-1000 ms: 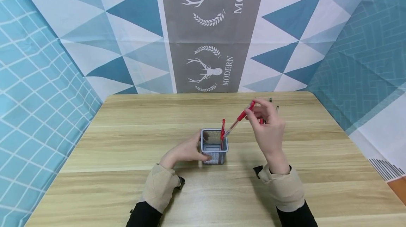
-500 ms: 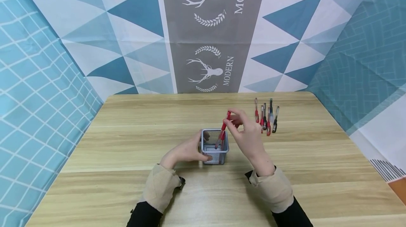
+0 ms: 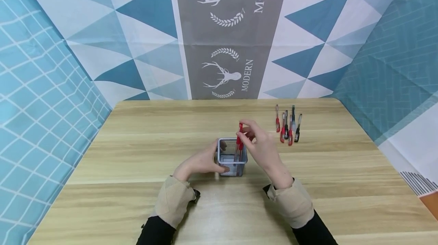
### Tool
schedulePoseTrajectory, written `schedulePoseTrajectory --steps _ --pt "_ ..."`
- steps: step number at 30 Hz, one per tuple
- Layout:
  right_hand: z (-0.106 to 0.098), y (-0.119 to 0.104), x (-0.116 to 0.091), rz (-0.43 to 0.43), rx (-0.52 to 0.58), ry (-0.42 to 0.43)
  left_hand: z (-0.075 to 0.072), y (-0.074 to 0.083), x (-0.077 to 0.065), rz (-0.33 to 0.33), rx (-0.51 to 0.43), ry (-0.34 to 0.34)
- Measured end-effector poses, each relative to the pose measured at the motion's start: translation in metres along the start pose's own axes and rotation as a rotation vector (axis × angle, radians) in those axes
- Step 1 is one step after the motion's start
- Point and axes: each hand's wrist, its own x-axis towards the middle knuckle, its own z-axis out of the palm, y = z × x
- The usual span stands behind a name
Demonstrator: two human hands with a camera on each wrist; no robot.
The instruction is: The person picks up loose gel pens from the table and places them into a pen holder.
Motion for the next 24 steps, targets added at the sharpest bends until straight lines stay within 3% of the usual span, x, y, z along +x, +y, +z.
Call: schedulePoseTrajectory --steps 6,24 --pt "0.0043 0.0033 -0.0009 0.037 -0.013 -0.053 -0.0011 0.0019 -0.0004 0.007 0.024 0.002" --pt "0.0089 0.0067 -0.0021 0.129 -0.021 -0.099 -0.0002 0.0004 -0.0007 0.026 0.029 0.009"
